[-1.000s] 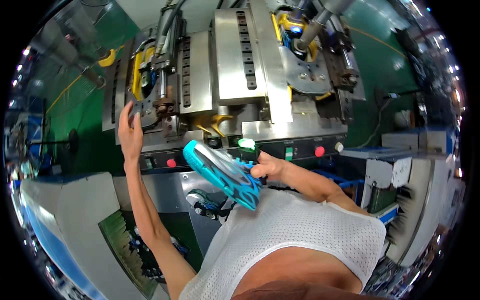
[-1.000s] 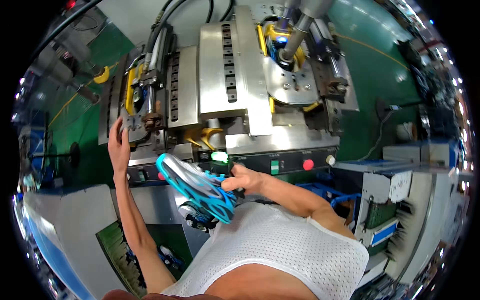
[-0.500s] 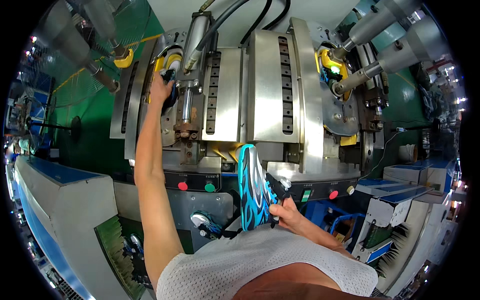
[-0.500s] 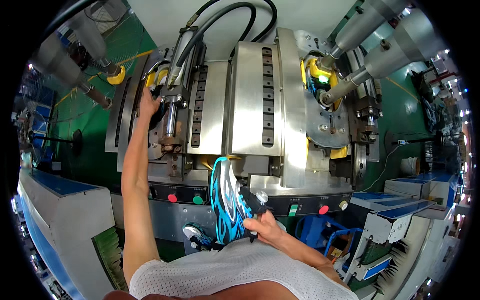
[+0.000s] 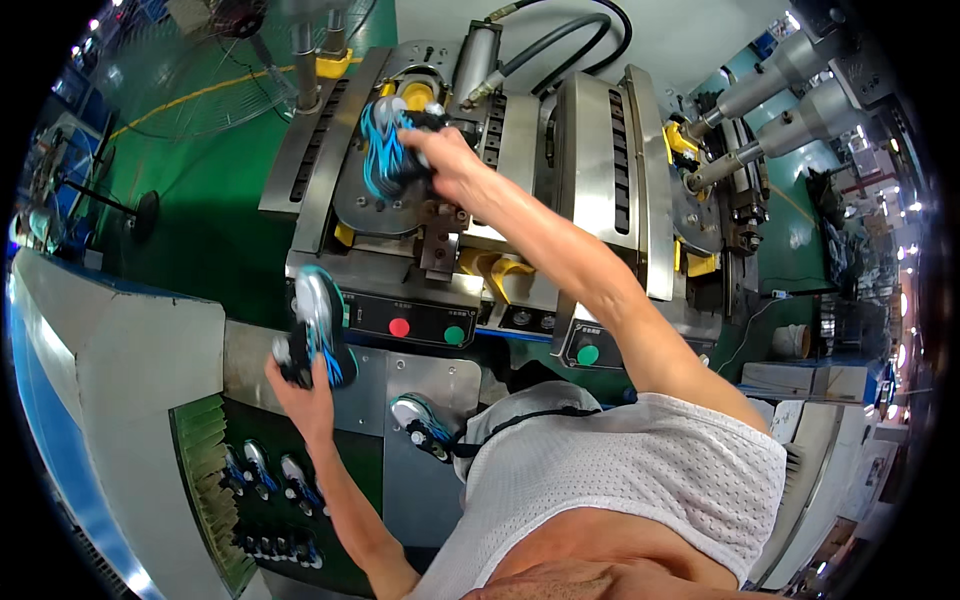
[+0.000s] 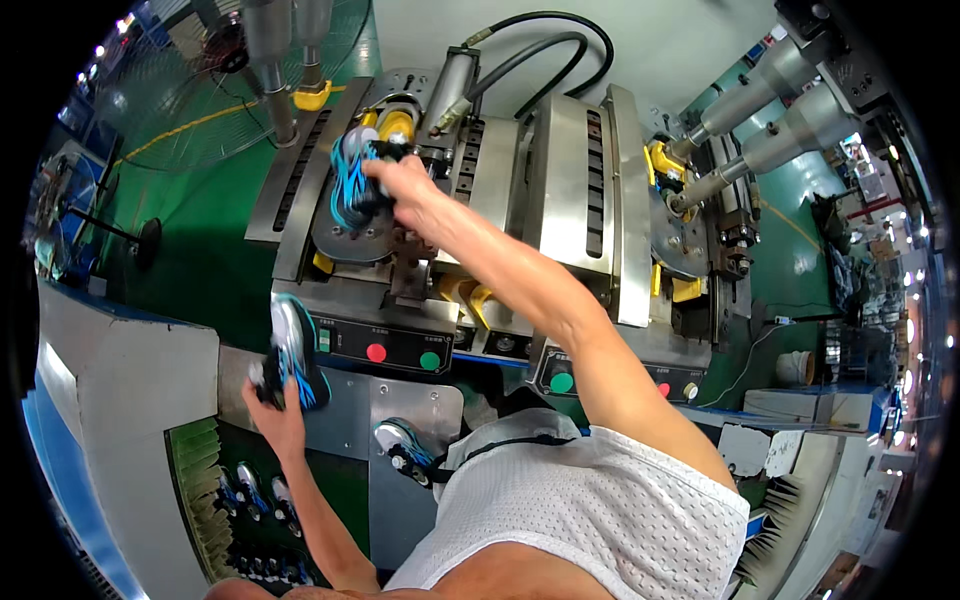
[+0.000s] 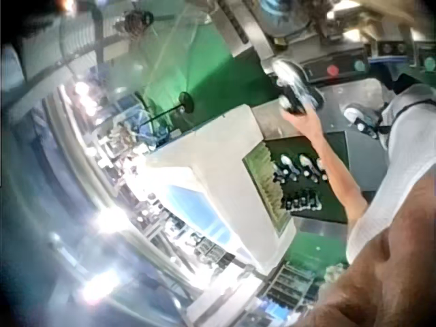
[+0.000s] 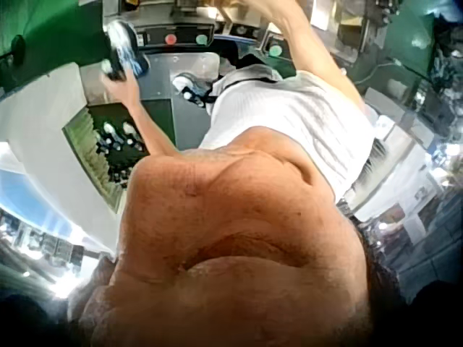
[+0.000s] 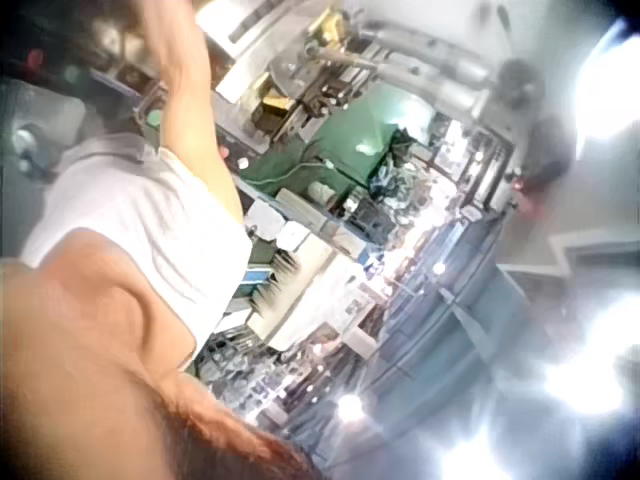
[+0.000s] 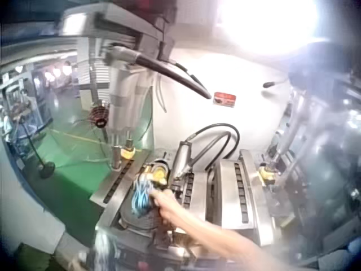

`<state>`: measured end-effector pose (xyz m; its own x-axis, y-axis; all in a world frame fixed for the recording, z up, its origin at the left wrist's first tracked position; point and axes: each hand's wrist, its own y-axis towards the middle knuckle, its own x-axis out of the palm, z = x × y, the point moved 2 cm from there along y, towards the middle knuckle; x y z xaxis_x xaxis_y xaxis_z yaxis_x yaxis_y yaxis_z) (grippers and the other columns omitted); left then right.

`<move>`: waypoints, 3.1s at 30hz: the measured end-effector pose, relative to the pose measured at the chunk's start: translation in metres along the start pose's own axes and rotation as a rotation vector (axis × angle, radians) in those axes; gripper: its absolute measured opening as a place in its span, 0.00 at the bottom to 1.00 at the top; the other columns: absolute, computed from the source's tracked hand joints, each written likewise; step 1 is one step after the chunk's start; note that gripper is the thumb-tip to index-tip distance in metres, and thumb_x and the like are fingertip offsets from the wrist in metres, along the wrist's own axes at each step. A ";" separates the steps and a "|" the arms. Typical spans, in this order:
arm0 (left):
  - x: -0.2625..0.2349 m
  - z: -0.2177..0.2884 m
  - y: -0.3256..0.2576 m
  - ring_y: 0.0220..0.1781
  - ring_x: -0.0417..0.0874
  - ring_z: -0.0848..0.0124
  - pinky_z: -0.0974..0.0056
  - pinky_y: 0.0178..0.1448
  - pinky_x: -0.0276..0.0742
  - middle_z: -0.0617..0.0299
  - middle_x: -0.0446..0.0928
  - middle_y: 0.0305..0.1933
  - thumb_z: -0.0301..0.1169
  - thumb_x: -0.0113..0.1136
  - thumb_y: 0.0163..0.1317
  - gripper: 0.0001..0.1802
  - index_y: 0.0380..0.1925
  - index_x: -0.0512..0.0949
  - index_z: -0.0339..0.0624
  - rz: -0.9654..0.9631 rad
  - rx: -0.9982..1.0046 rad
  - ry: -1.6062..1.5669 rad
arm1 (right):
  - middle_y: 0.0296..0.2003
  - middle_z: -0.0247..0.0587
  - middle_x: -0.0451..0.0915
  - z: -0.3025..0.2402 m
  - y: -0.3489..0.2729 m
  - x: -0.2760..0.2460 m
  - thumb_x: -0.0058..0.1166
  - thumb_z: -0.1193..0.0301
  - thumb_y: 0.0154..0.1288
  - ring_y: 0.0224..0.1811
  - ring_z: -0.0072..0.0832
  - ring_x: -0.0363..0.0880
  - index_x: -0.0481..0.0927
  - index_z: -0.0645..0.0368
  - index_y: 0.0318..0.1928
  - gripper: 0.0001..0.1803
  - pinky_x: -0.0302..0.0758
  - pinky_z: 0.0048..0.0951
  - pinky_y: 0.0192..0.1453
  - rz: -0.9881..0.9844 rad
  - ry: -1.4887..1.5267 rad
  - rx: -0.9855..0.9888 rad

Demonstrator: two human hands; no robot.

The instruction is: The person repeatedly picks up a shoe and a sole, places them into a press machine, and activates the press to bond them. After each cycle, the person removes the assembled shoe and places it on a nearby rack. The process is repeated for multiple pairs of shoes.

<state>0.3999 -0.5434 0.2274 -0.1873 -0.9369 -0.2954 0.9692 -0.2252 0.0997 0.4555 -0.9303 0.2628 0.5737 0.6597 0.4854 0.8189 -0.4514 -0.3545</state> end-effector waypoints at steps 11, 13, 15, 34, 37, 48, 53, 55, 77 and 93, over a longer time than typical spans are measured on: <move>-0.061 -0.154 -0.290 0.57 0.77 0.47 0.51 0.58 0.73 0.38 0.70 0.57 0.38 0.64 0.62 0.35 0.62 0.61 0.30 0.405 -0.548 0.464 | 0.61 0.50 0.72 0.080 0.276 -0.042 0.59 0.68 0.57 0.62 0.44 0.74 0.60 0.62 0.64 0.36 0.74 0.45 0.62 0.903 -0.924 0.083; -0.049 -0.193 -0.330 0.61 0.73 0.54 0.53 0.65 0.69 0.41 0.69 0.59 0.32 0.66 0.62 0.37 0.65 0.59 0.30 0.435 -0.481 0.375 | 0.59 0.48 0.73 0.085 0.279 -0.043 0.57 0.63 0.60 0.57 0.43 0.75 0.64 0.57 0.62 0.31 0.74 0.45 0.59 0.820 -1.093 0.146; -0.022 -0.235 -0.358 0.63 0.72 0.58 0.58 0.69 0.65 0.49 0.69 0.60 0.22 0.66 0.58 0.34 0.64 0.62 0.32 0.481 -0.448 0.057 | 0.52 0.51 0.78 0.067 0.286 -0.091 0.56 0.57 0.62 0.45 0.44 0.78 0.72 0.59 0.56 0.26 0.77 0.40 0.50 0.272 -1.589 -0.003; -0.024 -0.223 -0.355 0.68 0.66 0.41 0.50 0.72 0.61 0.34 0.63 0.67 0.27 0.67 0.51 0.42 0.66 0.58 0.29 0.271 -0.499 0.184 | 0.72 0.72 0.48 0.248 -0.219 -0.070 0.63 0.69 0.57 0.76 0.62 0.44 0.50 0.79 0.70 0.48 0.44 0.58 0.77 -0.579 -2.052 -0.810; -0.029 -0.236 -0.362 0.72 0.61 0.44 0.51 0.75 0.57 0.36 0.58 0.71 0.26 0.66 0.52 0.44 0.68 0.55 0.29 0.209 -0.408 0.193 | 0.72 0.69 0.47 0.307 -0.274 -0.072 0.68 0.65 0.55 0.76 0.61 0.44 0.49 0.72 0.72 0.53 0.45 0.50 0.78 -0.643 -1.631 -0.679; -0.055 -0.245 -0.292 0.54 0.74 0.64 0.61 0.62 0.68 0.52 0.73 0.54 0.32 0.64 0.61 0.29 0.58 0.65 0.30 -0.011 -0.499 -0.115 | 0.44 0.56 0.80 0.430 -0.345 -0.070 0.64 0.72 0.55 0.49 0.48 0.81 0.61 0.60 0.63 0.36 0.75 0.42 0.54 0.197 -0.912 0.089; 0.013 -0.145 -0.278 0.54 0.75 0.63 0.60 0.60 0.70 0.51 0.73 0.54 0.31 0.61 0.65 0.25 0.56 0.65 0.29 -0.441 -0.443 -0.204 | 0.51 0.43 0.75 0.338 -0.422 -0.107 0.66 0.75 0.56 0.52 0.25 0.73 0.61 0.65 0.63 0.37 0.72 0.29 0.58 0.314 -0.262 -0.053; 0.044 -0.112 -0.287 0.54 0.75 0.61 0.58 0.60 0.70 0.49 0.73 0.55 0.31 0.61 0.63 0.27 0.58 0.67 0.27 -0.647 -0.204 -0.055 | 0.54 0.42 0.73 0.318 -0.465 -0.141 0.65 0.75 0.56 0.56 0.26 0.70 0.60 0.64 0.64 0.38 0.69 0.30 0.63 0.437 -0.046 -0.027; 0.540 0.233 -0.876 0.65 0.69 0.40 0.49 0.67 0.66 0.32 0.67 0.63 0.33 0.58 0.66 0.32 0.64 0.61 0.26 -1.808 0.866 -0.386 | 0.52 0.63 0.77 0.183 -1.054 -0.541 0.64 0.66 0.59 0.56 0.55 0.77 0.59 0.66 0.65 0.39 0.70 0.45 0.61 2.399 -0.373 -0.027; 0.173 -0.156 -0.383 0.51 0.80 0.51 0.50 0.54 0.76 0.46 0.79 0.49 0.37 0.52 0.66 0.18 0.50 0.74 0.36 -0.851 0.086 0.638 | 0.67 0.50 0.66 0.209 -0.685 -0.441 0.52 0.70 0.71 0.70 0.37 0.65 0.64 0.64 0.68 0.27 0.62 0.36 0.72 0.702 -0.821 -0.174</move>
<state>0.0217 -0.5774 -0.0100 -0.6546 -0.1551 -0.7399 0.5400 -0.7809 -0.3141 -0.3614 -0.7863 0.1247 0.7819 0.3929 -0.4840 0.3413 -0.9195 -0.1952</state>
